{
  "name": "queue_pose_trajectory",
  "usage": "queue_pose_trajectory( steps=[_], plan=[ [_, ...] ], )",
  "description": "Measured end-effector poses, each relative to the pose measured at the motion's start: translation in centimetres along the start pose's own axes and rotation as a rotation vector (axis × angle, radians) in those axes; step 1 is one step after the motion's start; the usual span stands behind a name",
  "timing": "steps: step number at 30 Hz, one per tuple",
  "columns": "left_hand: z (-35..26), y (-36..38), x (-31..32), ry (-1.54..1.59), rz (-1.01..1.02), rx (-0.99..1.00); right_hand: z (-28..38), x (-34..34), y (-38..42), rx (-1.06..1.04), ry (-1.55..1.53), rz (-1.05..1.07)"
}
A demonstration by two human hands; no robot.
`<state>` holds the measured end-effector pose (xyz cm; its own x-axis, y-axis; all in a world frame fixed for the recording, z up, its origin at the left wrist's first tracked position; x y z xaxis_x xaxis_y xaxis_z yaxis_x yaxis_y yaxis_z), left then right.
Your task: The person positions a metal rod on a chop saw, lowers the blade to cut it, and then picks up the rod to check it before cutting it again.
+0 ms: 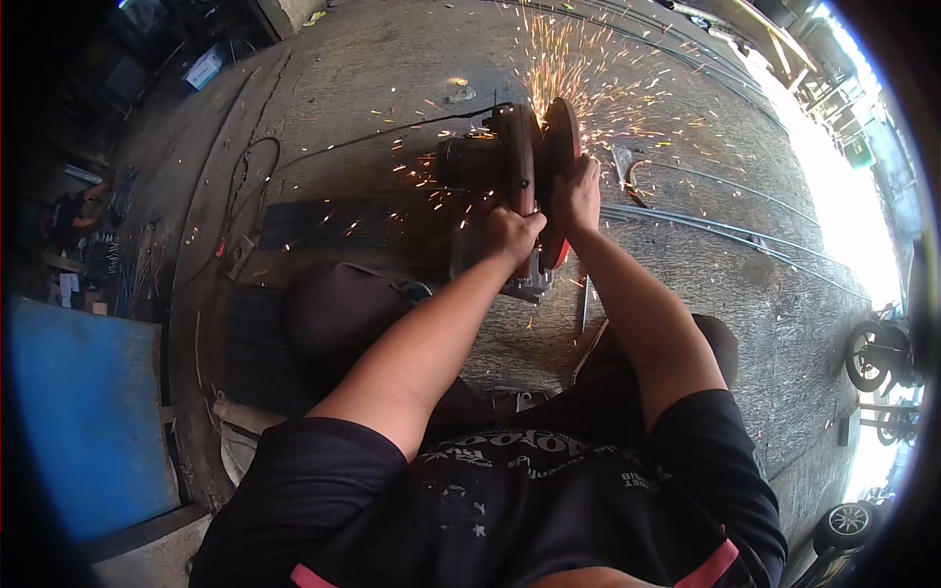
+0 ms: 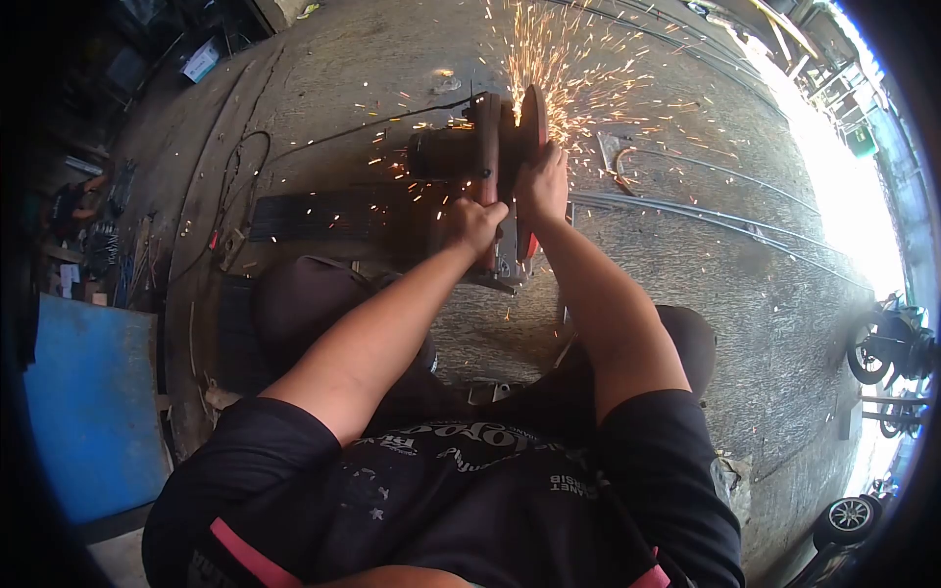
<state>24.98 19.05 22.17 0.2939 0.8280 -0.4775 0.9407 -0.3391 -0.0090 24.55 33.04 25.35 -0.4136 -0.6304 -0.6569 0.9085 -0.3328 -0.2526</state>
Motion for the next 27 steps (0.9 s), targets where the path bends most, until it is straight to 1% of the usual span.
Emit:
queue_pose_trajectory(
  steps=[1,2,5,7,8,10,11,13,14,16,17,19,20,22,23,25,26,27],
  plan=[
    [0.3,-0.2,0.1,-0.099,0.023,-0.002,-0.2,0.1,-0.1,0.0,0.002,-0.001],
    [0.6,-0.3,0.3,-0.099,0.024,-0.002,-0.3,0.2,-0.1,0.001,0.003,-0.001],
    [1.3,-0.4,0.8,-0.01,0.04,0.029,-0.6,0.4,-0.1,-0.035,0.022,-0.017],
    [1.2,-0.4,0.7,0.04,-0.004,0.038,-0.4,0.5,0.0,-0.095,0.009,-0.101],
    [1.4,-0.4,0.6,0.04,-0.002,0.037,-0.3,0.5,0.1,-0.093,0.009,-0.1],
    [1.9,-0.5,0.7,-0.44,-0.037,0.425,0.0,0.2,0.2,-0.031,-0.019,-0.077],
    [2.2,-0.6,0.9,-0.44,-0.036,0.425,0.2,0.2,0.2,-0.03,-0.019,-0.077],
    [2.2,-0.4,1.0,-0.278,-0.079,0.374,0.2,0.2,0.2,-0.031,0.011,-0.098],
    [2.3,-0.4,1.2,-0.278,-0.079,0.373,0.1,0.3,0.2,-0.031,0.011,-0.097],
    [2.6,-0.6,1.6,-0.171,-0.146,0.248,0.0,0.3,0.1,-0.04,0.011,-0.096],
    [2.8,-0.6,1.6,-0.171,-0.146,0.248,0.0,0.4,0.2,-0.04,0.011,-0.096],
    [1.0,-0.1,0.4,-0.062,0.061,0.094,0.4,0.1,0.5,-0.027,0.037,-0.094],
    [0.7,0.1,0.5,-0.062,0.06,0.093,0.5,0.1,0.5,-0.028,0.036,-0.093],
    [0.9,0.0,1.0,0.12,-0.112,0.002,0.2,0.2,0.3,-0.014,0.024,-0.066],
    [1.5,-0.2,1.1,0.12,-0.112,0.002,0.1,0.3,0.3,-0.014,0.024,-0.066],
    [3.0,-1.0,1.5,-0.352,-0.019,0.267,-0.1,0.5,0.2,-0.1,0.031,-0.15],
    [3.3,-1.0,1.7,-0.352,-0.019,0.267,-0.1,0.5,0.2,-0.1,0.03,-0.15],
    [3.1,-0.8,1.6,-0.158,-0.029,0.22,-0.1,0.4,0.2,-0.085,0.02,-0.124]
  ],
)
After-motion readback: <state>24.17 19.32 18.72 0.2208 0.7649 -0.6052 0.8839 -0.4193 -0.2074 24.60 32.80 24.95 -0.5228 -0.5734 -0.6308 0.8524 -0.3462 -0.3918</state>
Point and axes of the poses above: each hand's wrist, its own y-axis away from the middle knuckle, its own x-axis out of the palm, z = x × y, the point moved 1 cm from there along -y, towards the middle knuckle, and after that the axes turned 9 degrees about z, right-handed, at the moved point
